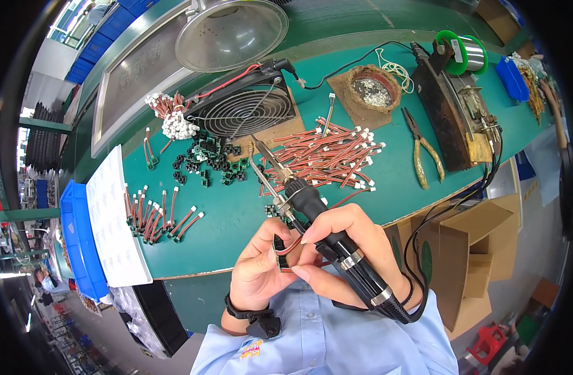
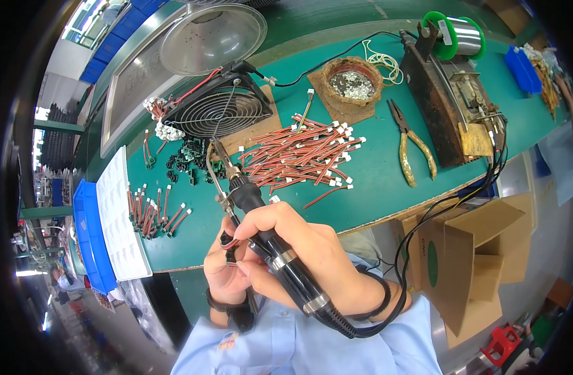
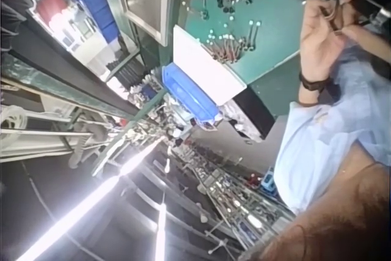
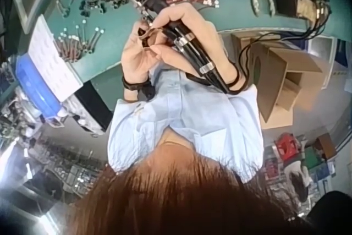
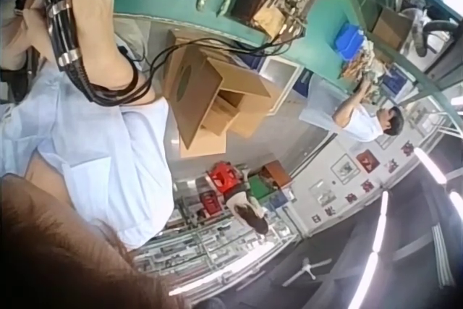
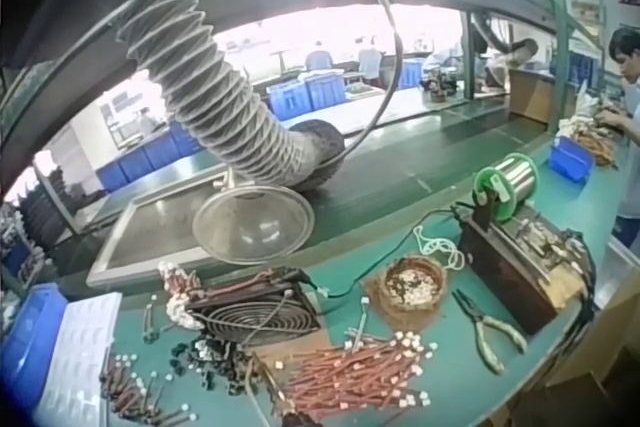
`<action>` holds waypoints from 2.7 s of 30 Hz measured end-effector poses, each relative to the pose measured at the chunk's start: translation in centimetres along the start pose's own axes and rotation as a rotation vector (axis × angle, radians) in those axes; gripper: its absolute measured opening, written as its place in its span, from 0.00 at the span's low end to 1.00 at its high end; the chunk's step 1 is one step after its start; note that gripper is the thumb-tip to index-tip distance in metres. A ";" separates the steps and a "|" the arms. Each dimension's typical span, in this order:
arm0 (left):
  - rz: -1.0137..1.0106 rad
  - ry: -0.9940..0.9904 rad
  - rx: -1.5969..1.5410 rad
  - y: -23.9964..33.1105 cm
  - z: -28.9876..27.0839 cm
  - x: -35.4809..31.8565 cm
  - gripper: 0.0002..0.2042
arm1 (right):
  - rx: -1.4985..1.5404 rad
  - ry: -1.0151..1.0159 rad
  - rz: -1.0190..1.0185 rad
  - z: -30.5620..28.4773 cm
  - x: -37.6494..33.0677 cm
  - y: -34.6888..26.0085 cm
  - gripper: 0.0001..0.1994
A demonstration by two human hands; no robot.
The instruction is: The person joins wires to circuit boards using a soldering iron and then trims the excess wire with pliers. They repeat this process for several units, picking up a board and wire, applying heat, and cutting the wire ends.
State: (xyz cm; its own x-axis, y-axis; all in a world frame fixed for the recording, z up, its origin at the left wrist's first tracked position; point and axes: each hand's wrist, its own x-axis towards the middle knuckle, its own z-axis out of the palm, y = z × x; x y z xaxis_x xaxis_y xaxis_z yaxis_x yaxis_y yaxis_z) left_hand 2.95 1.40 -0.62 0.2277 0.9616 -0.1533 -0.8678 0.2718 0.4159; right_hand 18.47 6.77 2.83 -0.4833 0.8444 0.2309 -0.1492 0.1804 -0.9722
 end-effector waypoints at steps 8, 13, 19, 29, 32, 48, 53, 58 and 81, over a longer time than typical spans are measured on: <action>-0.030 0.035 0.215 0.9 -0.6 -0.2 0.12 | 0.003 -0.022 0.015 -0.5 0.1 -0.1 0.21; -0.030 0.007 0.250 1.2 -0.2 -0.2 0.13 | -0.035 -0.045 0.019 -1.0 0.0 -0.3 0.21; 0.045 0.006 0.366 1.2 0.2 -0.2 0.11 | -0.054 -0.039 0.045 -1.3 -0.2 0.1 0.22; 0.097 0.186 0.504 1.5 0.8 0.1 0.09 | -0.275 0.116 0.020 -1.3 -0.1 0.2 0.24; 0.204 0.225 0.487 2.3 0.5 0.7 0.07 | -0.294 0.312 -0.053 -2.7 -1.3 2.2 0.27; 0.489 0.430 0.827 1.0 -1.7 2.2 0.04 | -0.660 -0.037 -0.286 -2.9 -5.1 2.4 0.27; 0.488 0.480 0.899 0.6 -2.0 2.0 0.05 | -0.636 -0.062 -0.258 -2.8 -4.9 2.4 0.26; 0.497 0.460 0.883 0.5 -1.7 2.1 0.05 | -0.655 -0.042 -0.259 -2.8 -5.2 2.9 0.24; 0.495 0.463 0.883 0.4 -1.3 2.0 0.05 | -0.635 -0.049 -0.258 -3.1 -5.1 2.3 0.24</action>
State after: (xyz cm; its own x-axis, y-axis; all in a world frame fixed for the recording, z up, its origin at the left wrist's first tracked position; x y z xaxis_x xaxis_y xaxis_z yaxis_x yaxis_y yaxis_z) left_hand 2.51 3.37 -1.94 -0.4031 0.9144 -0.0366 -0.1564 -0.0294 0.9873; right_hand 23.27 4.40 -0.70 -0.5408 0.7136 0.4453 0.2626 0.6462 -0.7166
